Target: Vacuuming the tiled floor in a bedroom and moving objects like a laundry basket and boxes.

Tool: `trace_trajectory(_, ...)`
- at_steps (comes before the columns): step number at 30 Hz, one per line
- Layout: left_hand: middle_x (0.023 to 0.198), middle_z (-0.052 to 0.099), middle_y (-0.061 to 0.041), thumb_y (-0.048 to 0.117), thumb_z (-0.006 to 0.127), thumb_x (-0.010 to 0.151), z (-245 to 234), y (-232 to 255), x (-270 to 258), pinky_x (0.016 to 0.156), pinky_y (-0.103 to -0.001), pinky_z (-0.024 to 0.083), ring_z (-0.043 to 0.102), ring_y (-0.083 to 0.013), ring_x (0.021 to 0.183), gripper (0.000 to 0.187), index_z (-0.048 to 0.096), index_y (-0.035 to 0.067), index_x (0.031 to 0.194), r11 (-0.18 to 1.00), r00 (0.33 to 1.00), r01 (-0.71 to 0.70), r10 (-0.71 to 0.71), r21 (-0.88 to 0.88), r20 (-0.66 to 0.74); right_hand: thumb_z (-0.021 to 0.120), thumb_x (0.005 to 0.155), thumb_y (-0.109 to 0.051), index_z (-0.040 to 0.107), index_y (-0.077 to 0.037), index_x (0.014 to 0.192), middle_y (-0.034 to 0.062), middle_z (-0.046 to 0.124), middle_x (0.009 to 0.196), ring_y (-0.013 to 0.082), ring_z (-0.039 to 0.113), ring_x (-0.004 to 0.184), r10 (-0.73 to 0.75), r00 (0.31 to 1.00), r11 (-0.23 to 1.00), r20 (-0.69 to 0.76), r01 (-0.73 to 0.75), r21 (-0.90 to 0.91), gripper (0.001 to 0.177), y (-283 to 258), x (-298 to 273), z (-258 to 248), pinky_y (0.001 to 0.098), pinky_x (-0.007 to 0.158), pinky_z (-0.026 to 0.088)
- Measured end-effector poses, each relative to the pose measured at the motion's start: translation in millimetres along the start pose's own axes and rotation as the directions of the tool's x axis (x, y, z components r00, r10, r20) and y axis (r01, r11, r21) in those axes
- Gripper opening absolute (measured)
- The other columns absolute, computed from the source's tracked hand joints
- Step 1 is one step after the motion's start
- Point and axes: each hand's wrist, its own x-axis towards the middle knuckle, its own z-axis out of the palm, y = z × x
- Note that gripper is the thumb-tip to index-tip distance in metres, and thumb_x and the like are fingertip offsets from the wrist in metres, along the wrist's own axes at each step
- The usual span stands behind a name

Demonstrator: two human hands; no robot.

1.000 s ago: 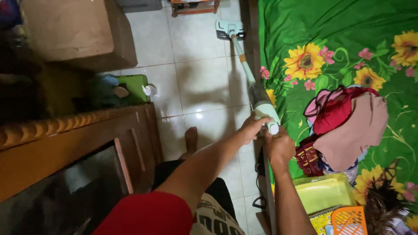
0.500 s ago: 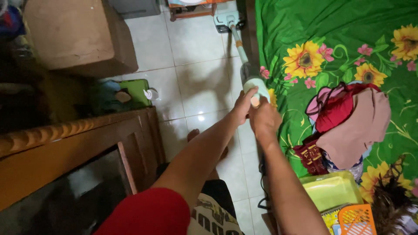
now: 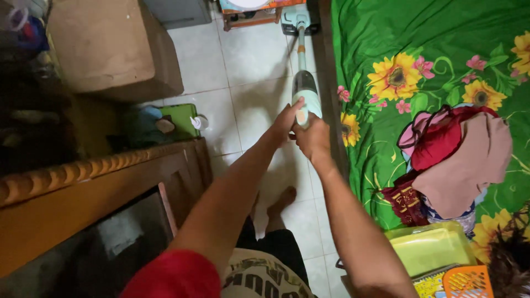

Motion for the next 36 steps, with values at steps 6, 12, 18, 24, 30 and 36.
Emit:
trace_trajectory(6,0.126,0.054,-0.009,0.071,0.059,0.083,-11,-5,-8,0.085,-0.051,0.056,0.057,-0.027,0.111,0.079,0.046,0.019,0.141,0.993,0.996,-0.085,0.084,-0.082,-0.018,0.076,0.086,-0.017,0.072,-0.003,0.106,0.0107,0.074,0.075,0.014,0.069,0.056,-0.028,0.993,0.962,0.113,-0.003,0.272,0.025,18,46,-3,0.0318,0.048,0.055)
trace_trajectory(12,0.144,0.049,-0.013,0.069,0.06,0.082,-35,-34,-8,0.092,-0.054,0.056,0.056,-0.0297,0.125,0.091,0.036,0.018,0.154,0.998,0.996,-0.064,0.062,-0.027,-0.07,0.077,0.091,-0.016,0.069,-0.002,0.095,0.0029,0.063,0.069,0.0132,0.057,0.05,0.044,0.991,0.794,0.125,-0.111,0.597,0.017,47,79,25,0.0312,0.044,0.046)
trace_trajectory(18,0.146,0.049,-0.02,0.064,0.06,0.087,-51,-62,-9,0.097,-0.053,0.052,0.054,-0.0338,0.127,0.091,0.035,0.011,0.156,0.999,0.988,-0.037,0.038,0.009,-0.147,0.077,0.09,-0.022,0.068,-0.004,0.097,0.0029,0.063,0.067,0.013,0.058,0.05,0.036,0.986,0.832,0.16,-0.118,0.542,0.021,47,70,27,0.0315,0.045,0.047)
trace_trajectory(24,0.145,0.051,-0.02,0.067,0.062,0.085,-20,-69,-5,0.097,-0.053,0.052,0.056,-0.0341,0.125,0.095,0.036,0.007,0.155,0.999,0.998,-0.036,0.037,0.032,-0.051,0.074,0.092,-0.031,0.069,-0.005,0.097,0.0052,0.064,0.061,0.0157,0.059,0.048,0.218,0.975,0.94,0.049,-0.223,0.256,0.027,69,-18,-3,0.0347,0.044,0.047)
trace_trajectory(30,0.137,0.061,-0.015,0.063,0.068,0.074,6,-82,-14,0.089,-0.057,0.049,0.057,-0.0331,0.119,0.09,0.055,0.011,0.146,0.973,0.997,-0.029,0.011,0.229,0.079,0.074,0.088,-0.033,0.068,-0.007,0.099,0.0084,0.062,0.055,0.0179,0.057,0.042,0.429,0.903,0.873,-0.014,-0.411,0.263,0.029,52,-134,-4,0.0359,0.042,0.046)
trace_trajectory(36,0.13,0.058,-0.014,0.056,0.074,0.08,-3,-87,-3,0.096,-0.057,0.048,0.055,-0.0302,0.116,0.079,0.056,0.008,0.139,0.967,0.999,0.042,-0.041,0.25,-0.008,0.076,0.086,-0.031,0.071,-0.001,0.095,0.0094,0.063,0.055,0.0184,0.061,0.043,0.449,0.889,0.872,-0.094,-0.413,0.261,0.032,71,-108,3,0.0351,0.044,0.05)
